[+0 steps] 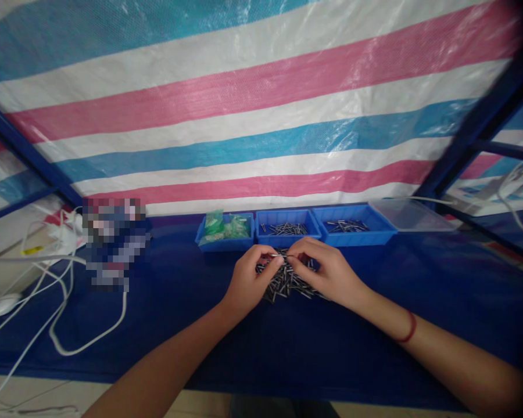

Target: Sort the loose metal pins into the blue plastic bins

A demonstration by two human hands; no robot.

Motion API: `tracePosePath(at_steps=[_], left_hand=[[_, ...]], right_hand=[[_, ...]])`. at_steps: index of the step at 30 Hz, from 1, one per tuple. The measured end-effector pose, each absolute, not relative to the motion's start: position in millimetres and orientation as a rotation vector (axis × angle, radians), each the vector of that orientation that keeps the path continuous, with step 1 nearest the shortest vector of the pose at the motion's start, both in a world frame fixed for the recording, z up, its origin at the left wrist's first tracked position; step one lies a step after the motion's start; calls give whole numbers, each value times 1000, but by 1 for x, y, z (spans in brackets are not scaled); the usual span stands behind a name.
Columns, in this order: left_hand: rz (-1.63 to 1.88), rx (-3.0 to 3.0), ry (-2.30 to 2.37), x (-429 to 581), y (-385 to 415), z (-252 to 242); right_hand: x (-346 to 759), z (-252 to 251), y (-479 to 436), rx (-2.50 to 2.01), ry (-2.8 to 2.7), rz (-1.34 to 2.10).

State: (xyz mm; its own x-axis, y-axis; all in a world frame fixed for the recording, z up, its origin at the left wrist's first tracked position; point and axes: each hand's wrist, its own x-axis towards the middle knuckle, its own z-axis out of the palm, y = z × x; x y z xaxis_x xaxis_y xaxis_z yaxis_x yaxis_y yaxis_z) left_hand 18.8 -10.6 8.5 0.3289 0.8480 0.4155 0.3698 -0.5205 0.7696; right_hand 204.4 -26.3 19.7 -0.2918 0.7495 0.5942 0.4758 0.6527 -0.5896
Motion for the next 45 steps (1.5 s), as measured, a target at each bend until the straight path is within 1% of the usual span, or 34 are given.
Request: tracePosePath(at_steps=[4, 10, 13, 15, 20, 27, 31, 38, 45], left_hand=[[1002, 2271, 1022, 15, -11, 14], [608, 2697, 926, 10, -12, 13], [563, 2736, 935, 10, -12, 8], [566, 2739, 945, 11, -11, 6], [582, 2763, 947, 13, -10, 5], [613, 2754, 955, 13, -10, 3], [614, 2745, 933, 12, -10, 3], [631, 2752, 944, 12, -10, 3], [809, 2652, 1000, 14, -9, 6]], right_hand=[[222, 26, -16, -980, -2016, 98], [281, 21, 18, -1466, -1808, -384], [301, 13, 26, -1719, -1766, -552], [306, 10, 28, -1818, -1754, -585], [293, 13, 24, -1737, -1785, -492], [255, 31, -3, -1295, -2080, -276], [238, 29, -13, -1122, -2203, -197], [224, 18, -14, -1034, -2374, -46], [219, 18, -17, -900, -2444, 146]])
